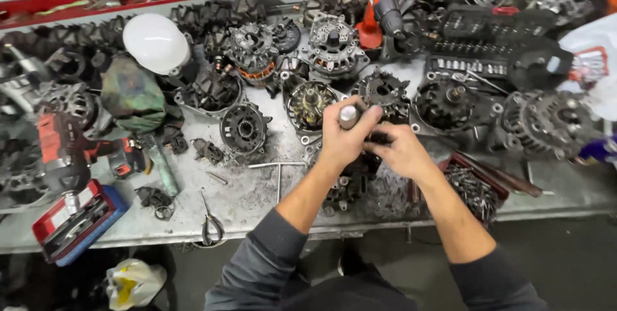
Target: The person uses a hammer and punch to remove a pin from a circular metal part on a workbench. They then use a hammer to tap a component into place on a larger alternator assembly. The person handles various tools and car parts on a cluttered workbench.
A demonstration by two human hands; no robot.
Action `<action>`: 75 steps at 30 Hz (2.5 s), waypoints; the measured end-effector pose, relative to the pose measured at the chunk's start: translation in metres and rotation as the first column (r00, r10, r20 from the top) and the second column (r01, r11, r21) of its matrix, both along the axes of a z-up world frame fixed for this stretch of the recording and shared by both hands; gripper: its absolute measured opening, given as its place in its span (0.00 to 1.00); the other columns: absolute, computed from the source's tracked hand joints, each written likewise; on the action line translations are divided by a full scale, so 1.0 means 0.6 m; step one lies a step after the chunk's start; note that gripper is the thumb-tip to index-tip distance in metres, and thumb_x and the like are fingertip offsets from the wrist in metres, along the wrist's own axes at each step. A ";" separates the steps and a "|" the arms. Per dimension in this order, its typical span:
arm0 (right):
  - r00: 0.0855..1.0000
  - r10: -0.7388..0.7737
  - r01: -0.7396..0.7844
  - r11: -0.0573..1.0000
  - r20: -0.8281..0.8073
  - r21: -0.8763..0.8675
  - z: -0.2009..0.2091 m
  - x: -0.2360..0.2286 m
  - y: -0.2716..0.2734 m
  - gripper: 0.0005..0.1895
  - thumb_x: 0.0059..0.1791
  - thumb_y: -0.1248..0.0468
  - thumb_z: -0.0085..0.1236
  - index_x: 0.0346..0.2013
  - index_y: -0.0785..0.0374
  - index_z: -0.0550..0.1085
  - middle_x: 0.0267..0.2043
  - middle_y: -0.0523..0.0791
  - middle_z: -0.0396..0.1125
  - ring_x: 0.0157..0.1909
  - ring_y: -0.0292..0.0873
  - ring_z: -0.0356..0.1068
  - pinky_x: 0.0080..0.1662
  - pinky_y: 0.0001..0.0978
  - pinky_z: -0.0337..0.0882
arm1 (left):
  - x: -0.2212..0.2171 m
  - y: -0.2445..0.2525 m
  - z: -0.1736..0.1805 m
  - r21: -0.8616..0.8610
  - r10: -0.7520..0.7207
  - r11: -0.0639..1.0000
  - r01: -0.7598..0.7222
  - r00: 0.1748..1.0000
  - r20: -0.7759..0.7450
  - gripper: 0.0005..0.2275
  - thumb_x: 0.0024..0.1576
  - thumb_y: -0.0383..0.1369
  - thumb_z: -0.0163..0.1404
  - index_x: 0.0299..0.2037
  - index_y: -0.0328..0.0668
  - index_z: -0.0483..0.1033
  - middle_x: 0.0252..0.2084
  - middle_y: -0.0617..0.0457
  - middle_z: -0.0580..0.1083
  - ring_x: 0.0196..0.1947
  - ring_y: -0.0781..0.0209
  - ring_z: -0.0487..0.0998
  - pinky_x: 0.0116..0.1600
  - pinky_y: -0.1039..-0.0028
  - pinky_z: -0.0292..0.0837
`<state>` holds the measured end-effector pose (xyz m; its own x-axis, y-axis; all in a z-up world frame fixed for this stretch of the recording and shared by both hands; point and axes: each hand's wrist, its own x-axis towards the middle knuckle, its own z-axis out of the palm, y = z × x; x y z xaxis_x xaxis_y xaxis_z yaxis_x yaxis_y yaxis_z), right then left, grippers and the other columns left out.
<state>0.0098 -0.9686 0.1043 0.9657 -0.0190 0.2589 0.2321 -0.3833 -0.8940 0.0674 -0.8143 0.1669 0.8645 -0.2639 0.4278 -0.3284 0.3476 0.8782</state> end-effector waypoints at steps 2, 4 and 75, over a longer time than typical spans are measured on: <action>0.999 0.048 -0.048 0.998 0.020 -0.044 -0.012 0.004 -0.011 0.05 0.43 0.67 0.69 0.32 0.61 0.80 0.32 0.49 0.77 0.39 0.48 0.77 0.45 0.43 0.73 | -0.002 -0.006 -0.006 0.012 0.026 1.000 -0.025 0.999 -0.046 0.10 0.54 0.29 0.57 0.20 0.45 0.73 0.14 0.59 0.68 0.21 0.77 0.65 0.28 0.83 0.58; 0.997 0.072 -0.073 0.996 -0.010 -0.058 0.002 0.005 -0.001 0.06 0.43 0.68 0.68 0.34 0.62 0.80 0.34 0.50 0.77 0.41 0.52 0.77 0.46 0.46 0.73 | 0.000 -0.005 -0.014 0.054 0.037 0.998 -0.034 0.998 -0.057 0.10 0.54 0.30 0.57 0.20 0.44 0.73 0.14 0.58 0.69 0.20 0.77 0.65 0.28 0.83 0.59; 0.946 0.301 0.033 -0.460 -0.121 -0.887 -0.081 0.080 -0.043 0.13 0.50 0.56 0.51 0.45 0.52 0.80 0.47 0.45 0.73 0.58 0.58 0.61 0.62 0.76 0.54 | 0.021 0.009 -0.069 0.220 -0.377 0.905 0.363 0.926 0.026 0.06 0.46 0.31 0.61 0.22 0.47 0.76 0.17 0.62 0.70 0.26 0.78 0.68 0.32 0.83 0.61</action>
